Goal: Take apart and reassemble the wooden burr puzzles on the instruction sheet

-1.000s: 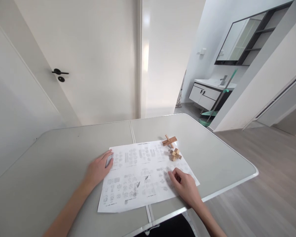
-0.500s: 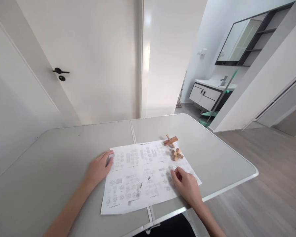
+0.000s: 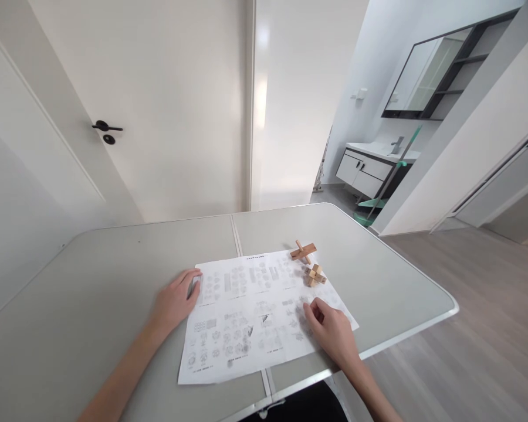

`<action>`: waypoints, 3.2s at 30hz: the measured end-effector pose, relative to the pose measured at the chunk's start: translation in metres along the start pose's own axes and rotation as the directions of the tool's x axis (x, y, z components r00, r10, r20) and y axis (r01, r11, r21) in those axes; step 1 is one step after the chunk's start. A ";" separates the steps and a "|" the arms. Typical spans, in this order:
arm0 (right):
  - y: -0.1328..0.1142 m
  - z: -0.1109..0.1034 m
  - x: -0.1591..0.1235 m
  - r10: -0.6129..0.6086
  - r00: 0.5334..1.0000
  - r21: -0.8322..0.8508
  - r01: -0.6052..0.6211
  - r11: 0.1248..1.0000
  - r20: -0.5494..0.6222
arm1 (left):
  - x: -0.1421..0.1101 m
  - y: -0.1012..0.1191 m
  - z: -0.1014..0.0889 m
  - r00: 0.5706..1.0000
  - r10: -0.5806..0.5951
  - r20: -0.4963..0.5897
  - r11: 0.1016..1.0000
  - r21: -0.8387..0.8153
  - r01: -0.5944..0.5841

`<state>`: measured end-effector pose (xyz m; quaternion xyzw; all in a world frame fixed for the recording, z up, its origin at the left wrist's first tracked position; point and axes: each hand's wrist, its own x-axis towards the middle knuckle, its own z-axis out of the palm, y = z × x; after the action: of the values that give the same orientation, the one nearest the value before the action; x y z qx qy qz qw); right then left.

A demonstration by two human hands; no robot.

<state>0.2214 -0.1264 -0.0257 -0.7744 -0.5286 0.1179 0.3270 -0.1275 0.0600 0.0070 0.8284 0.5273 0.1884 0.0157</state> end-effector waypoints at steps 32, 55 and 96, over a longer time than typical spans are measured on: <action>0.002 0.003 0.000 -0.012 1.000 0.005 0.012 1.000 -0.003 | 0.000 0.003 -0.003 1.000 -0.002 0.030 1.000 -0.003 0.002; 0.000 0.001 0.000 -0.004 1.000 0.028 0.004 1.000 0.016 | -0.001 0.003 -0.003 0.999 0.025 0.019 1.000 0.004 -0.026; -0.065 -0.030 0.102 -0.117 0.975 0.391 0.035 0.920 0.190 | -0.007 0.018 -0.011 0.990 0.138 -0.031 0.951 -0.276 -0.141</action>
<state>0.2313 -0.0318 0.0543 -0.6571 -0.5565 0.2876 0.4192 -0.1177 0.0436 0.0192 0.8521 0.4360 0.2655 0.1153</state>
